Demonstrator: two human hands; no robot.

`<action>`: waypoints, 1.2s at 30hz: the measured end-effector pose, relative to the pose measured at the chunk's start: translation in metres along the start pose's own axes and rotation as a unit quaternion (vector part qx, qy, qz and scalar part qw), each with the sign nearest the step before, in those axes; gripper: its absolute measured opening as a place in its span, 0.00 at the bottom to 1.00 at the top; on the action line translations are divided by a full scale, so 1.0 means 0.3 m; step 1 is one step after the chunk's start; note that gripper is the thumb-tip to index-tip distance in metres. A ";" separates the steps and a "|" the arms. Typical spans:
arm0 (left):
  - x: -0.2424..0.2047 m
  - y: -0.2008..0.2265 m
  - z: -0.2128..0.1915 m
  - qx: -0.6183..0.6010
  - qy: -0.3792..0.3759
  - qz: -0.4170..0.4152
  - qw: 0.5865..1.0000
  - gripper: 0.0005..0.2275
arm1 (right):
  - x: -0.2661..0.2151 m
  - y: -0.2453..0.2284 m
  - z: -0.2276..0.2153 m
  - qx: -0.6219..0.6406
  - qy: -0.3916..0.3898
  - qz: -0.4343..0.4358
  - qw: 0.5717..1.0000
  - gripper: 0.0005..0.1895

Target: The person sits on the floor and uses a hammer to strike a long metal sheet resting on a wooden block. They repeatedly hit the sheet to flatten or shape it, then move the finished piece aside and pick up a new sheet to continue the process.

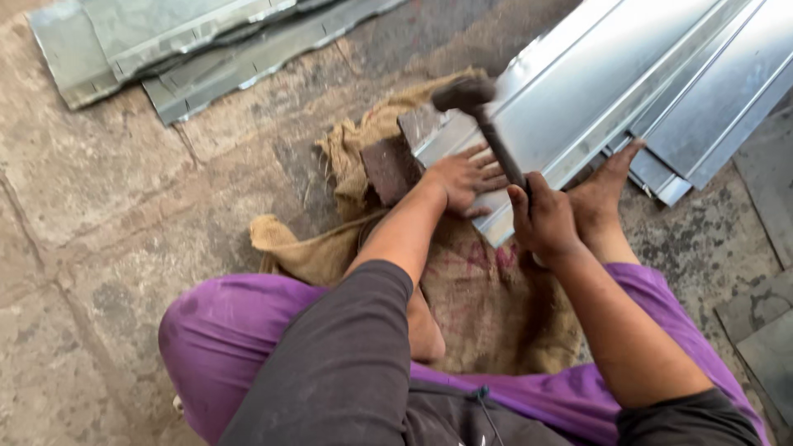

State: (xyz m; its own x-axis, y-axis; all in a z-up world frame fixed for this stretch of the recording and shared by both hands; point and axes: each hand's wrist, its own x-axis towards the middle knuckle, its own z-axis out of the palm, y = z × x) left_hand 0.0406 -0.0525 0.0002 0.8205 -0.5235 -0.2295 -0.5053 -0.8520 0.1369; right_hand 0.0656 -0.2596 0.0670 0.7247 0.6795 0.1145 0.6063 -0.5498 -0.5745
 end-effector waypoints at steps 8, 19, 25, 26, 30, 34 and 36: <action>-0.006 0.002 -0.019 -0.018 -0.017 -0.010 1.000 0.34 | 0.060 -0.002 -0.016 -0.098 -0.033 0.048 0.993 0.16; 0.003 0.001 0.007 -0.034 0.022 0.004 0.999 0.34 | -0.035 0.091 -0.053 0.164 0.145 -0.099 0.971 0.16; 0.017 -0.011 0.018 -0.024 0.001 0.001 1.000 0.38 | 0.057 0.022 -0.019 -0.124 -0.002 0.007 0.992 0.16; 0.016 -0.019 0.025 -0.034 0.018 0.007 0.999 0.37 | 0.045 0.015 -0.043 -0.083 0.034 -0.008 0.996 0.16; 0.012 -0.013 0.077 -0.066 0.059 0.020 0.996 0.36 | -0.052 0.018 -0.094 0.193 0.211 -0.123 0.950 0.15; 0.013 -0.018 0.049 -0.058 0.059 0.017 0.996 0.35 | -0.041 0.018 -0.028 0.296 0.224 -0.147 0.917 0.14; 0.002 -0.007 0.023 -0.054 0.019 0.005 0.998 0.36 | -0.008 0.007 -0.005 0.056 0.059 -0.045 0.996 0.14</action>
State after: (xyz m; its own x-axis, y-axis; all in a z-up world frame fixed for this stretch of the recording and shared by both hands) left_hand 0.0404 -0.0510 -0.0070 0.8265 -0.5292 -0.1919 -0.4828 -0.8417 0.2417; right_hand 0.0656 -0.2629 0.0667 0.7072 0.6575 0.2597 0.6341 -0.4275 -0.6444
